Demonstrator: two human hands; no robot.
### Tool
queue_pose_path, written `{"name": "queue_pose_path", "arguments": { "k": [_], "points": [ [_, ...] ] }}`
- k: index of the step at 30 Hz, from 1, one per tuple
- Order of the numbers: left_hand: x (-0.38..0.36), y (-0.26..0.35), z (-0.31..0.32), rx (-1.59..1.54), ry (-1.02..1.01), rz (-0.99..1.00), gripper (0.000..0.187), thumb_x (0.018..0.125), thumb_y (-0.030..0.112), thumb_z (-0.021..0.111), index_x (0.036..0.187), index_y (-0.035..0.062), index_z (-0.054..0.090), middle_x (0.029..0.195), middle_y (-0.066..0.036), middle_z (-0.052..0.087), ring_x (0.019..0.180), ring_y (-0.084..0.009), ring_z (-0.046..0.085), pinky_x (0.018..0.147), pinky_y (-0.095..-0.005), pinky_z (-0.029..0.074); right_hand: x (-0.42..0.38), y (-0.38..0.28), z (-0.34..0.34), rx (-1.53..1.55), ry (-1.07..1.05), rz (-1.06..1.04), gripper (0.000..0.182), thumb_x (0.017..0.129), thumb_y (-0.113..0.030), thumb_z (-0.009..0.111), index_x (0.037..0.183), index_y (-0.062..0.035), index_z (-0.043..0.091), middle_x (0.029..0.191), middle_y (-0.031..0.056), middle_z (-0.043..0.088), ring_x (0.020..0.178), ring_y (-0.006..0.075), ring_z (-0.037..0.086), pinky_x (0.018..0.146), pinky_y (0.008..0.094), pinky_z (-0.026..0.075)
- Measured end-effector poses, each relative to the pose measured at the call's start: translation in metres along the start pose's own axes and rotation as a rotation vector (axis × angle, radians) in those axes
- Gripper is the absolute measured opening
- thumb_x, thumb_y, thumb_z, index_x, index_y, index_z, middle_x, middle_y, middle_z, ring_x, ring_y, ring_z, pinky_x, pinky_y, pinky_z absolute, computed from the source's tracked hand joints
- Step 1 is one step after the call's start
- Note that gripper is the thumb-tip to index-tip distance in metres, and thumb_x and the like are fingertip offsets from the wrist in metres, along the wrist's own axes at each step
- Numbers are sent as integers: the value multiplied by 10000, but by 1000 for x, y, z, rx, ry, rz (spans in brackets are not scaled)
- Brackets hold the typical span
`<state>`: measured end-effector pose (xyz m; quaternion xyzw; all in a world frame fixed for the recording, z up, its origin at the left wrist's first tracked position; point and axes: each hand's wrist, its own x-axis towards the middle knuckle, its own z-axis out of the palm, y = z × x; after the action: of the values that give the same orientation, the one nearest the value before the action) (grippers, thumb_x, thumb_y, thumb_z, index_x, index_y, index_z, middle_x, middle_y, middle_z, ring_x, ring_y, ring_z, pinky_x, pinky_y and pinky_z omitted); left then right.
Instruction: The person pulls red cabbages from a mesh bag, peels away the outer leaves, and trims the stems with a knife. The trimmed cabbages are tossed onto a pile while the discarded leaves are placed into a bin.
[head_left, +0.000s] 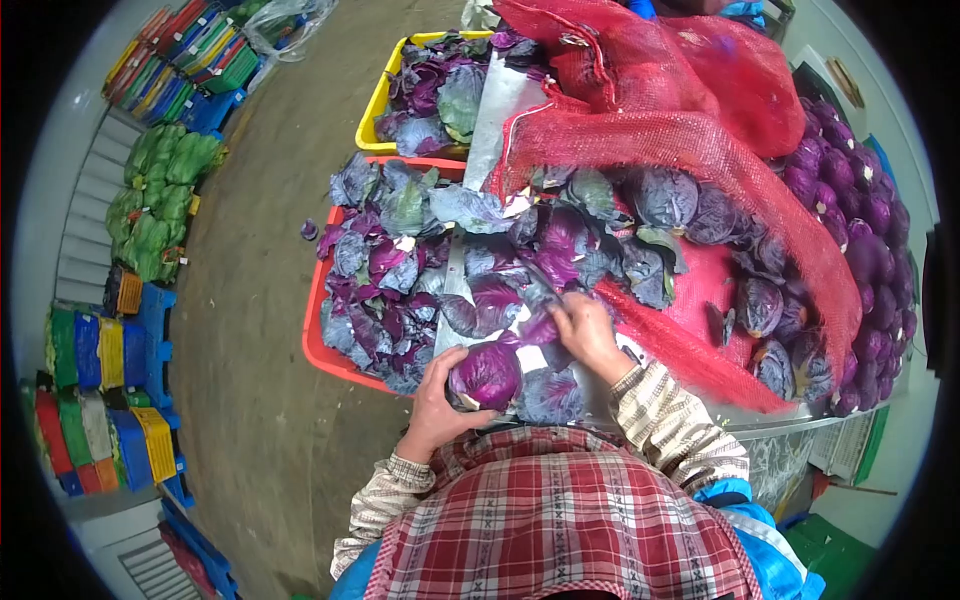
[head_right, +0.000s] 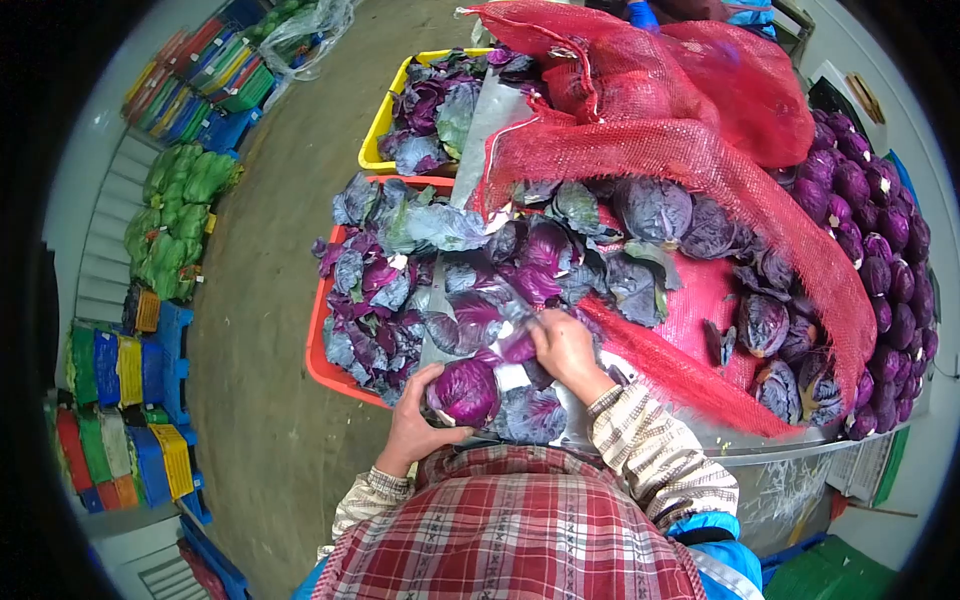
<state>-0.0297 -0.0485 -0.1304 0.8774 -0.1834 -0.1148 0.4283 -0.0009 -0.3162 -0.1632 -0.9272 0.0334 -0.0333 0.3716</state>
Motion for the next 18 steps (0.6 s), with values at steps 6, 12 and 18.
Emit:
{"name": "queue_pose_path", "arguments": {
  "k": [6, 12, 18],
  "points": [
    [0, 2, 3, -40, 43, -271, 841, 545, 313, 901, 1171, -19, 448, 1130, -194, 586, 1011, -269, 610, 864, -364, 492, 9, -20, -19, -98, 314, -114, 280, 830, -211, 652, 1037, -37, 580, 1028, 177, 584, 756, 373, 624, 634, 445, 513],
    [9, -13, 15, -289, 143, -379, 701, 663, 359, 841, 1117, -31, 477, 1001, -166, 633, 897, -220, 637, 794, -333, 505, -43, -51, 13, 128, -209, -166, 549, 712, -385, 777, 1102, -30, 623, 944, 159, 598, 810, 344, 628, 696, 413, 524],
    [11, -10, 7, -664, 94, -510, 637, 711, 218, 806, 1201, -26, 481, 1095, -119, 607, 969, -170, 599, 859, -305, 486, -39, -42, 27, 315, -150, -262, 299, 837, -248, 670, 1007, -3, 638, 840, 181, 603, 719, 372, 617, 623, 447, 490]
  ]
}}
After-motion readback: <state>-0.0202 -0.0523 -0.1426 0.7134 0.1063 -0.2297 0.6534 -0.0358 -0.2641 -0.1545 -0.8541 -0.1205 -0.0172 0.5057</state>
